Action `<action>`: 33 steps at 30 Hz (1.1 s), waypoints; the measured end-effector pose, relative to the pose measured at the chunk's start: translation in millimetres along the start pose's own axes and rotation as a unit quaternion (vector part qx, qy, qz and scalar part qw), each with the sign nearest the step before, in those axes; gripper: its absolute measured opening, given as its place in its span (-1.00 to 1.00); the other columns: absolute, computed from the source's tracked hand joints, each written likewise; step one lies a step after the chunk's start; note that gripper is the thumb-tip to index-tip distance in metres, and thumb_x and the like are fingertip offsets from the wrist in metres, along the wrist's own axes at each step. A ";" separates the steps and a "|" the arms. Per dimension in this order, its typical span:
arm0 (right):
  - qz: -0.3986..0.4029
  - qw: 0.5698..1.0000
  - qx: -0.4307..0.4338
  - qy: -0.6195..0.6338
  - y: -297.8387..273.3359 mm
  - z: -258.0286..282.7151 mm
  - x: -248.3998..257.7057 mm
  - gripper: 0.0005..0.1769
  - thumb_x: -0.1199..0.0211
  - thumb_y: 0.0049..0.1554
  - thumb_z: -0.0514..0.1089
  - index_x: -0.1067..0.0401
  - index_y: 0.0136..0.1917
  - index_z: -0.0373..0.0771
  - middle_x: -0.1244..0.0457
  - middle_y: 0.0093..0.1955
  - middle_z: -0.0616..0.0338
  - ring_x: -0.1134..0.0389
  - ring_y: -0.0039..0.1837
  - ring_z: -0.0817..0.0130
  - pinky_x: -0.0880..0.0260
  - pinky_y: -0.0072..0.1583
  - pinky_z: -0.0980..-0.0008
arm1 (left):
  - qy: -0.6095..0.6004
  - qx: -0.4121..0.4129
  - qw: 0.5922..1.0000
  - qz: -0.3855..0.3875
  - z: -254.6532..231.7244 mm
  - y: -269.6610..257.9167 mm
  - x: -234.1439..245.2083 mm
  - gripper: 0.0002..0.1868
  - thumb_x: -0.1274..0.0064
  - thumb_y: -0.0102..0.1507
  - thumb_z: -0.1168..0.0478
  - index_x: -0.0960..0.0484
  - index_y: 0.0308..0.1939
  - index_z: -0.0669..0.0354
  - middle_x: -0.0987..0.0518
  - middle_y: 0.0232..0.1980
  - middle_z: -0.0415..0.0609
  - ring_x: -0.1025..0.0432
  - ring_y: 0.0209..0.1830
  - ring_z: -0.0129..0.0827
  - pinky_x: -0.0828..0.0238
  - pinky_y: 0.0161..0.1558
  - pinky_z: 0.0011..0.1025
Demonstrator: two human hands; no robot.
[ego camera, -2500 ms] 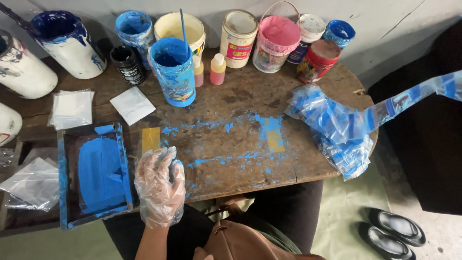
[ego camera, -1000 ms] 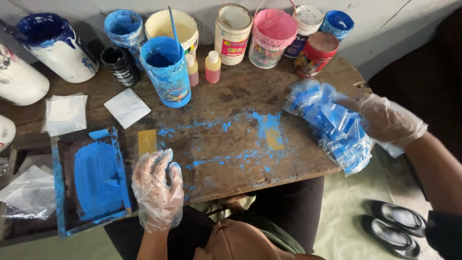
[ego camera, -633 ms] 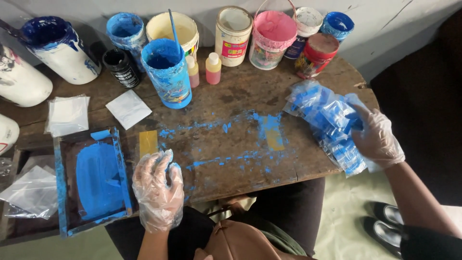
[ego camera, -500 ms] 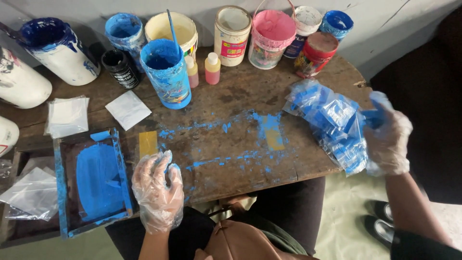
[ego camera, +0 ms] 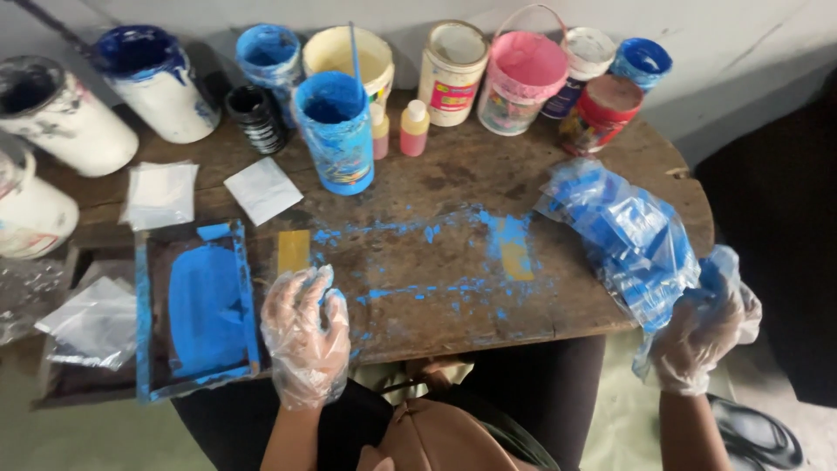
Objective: The person spreads blue ink across a screen-printing frame using a squeegee, then places a clear plastic sheet over the inked area and smooths it. They repeat the ink spreading and plastic placement steps multiple times.
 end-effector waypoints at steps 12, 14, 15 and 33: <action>-0.004 0.993 0.120 0.006 -48.6 23.5 -58.2 -0.51 -0.06 0.26 -0.52 -0.34 0.44 -0.41 -0.17 0.36 -0.38 -0.27 0.27 -0.23 -0.35 0.29 -0.09 | -0.015 0.030 0.999 0.013 16.4 -10.8 -7.1 -0.68 -0.03 0.36 0.26 -0.60 0.19 0.11 -0.44 0.16 0.00 -0.39 0.19 -0.04 -0.44 0.27 -0.06; 0.015 0.992 0.128 0.010 -47.3 31.6 -65.1 -0.49 -0.05 0.24 -0.50 -0.33 0.46 -0.38 -0.21 0.39 -0.34 -0.30 0.27 -0.17 -0.38 0.29 -0.01 | -0.017 0.032 0.999 0.011 16.3 -10.2 -7.4 -0.68 -0.03 0.35 0.27 -0.60 0.19 0.12 -0.44 0.15 -0.01 -0.41 0.17 -0.05 -0.45 0.24 -0.06; 0.027 0.992 0.117 0.025 -44.7 35.8 -67.9 -0.54 -0.05 0.29 -0.50 -0.34 0.44 -0.40 -0.25 0.37 -0.32 -0.32 0.27 -0.16 -0.38 0.30 0.06 | -0.018 0.029 0.999 0.003 15.2 -9.9 -6.3 -0.70 -0.03 0.35 0.28 -0.62 0.17 0.15 -0.44 0.14 0.00 -0.42 0.13 -0.05 -0.47 0.22 -0.06; 0.043 0.983 0.178 0.005 -43.4 63.6 -85.0 -0.55 -0.08 0.21 -0.64 -0.37 0.36 -0.58 -0.35 0.30 -0.27 -0.37 0.22 -0.33 -0.48 0.19 -0.05 | -0.009 0.033 0.999 0.013 15.1 -8.6 -10.6 -0.68 -0.05 0.34 0.30 -0.60 0.19 0.13 -0.44 0.20 -0.05 -0.40 0.20 -0.11 -0.46 0.28 -0.14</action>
Point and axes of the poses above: each hand's wrist, its own y-axis towards the middle knuckle, its own x-axis out of the back of the hand, z = x × y, the point moved 9 cm from there along y, towards the middle knuckle
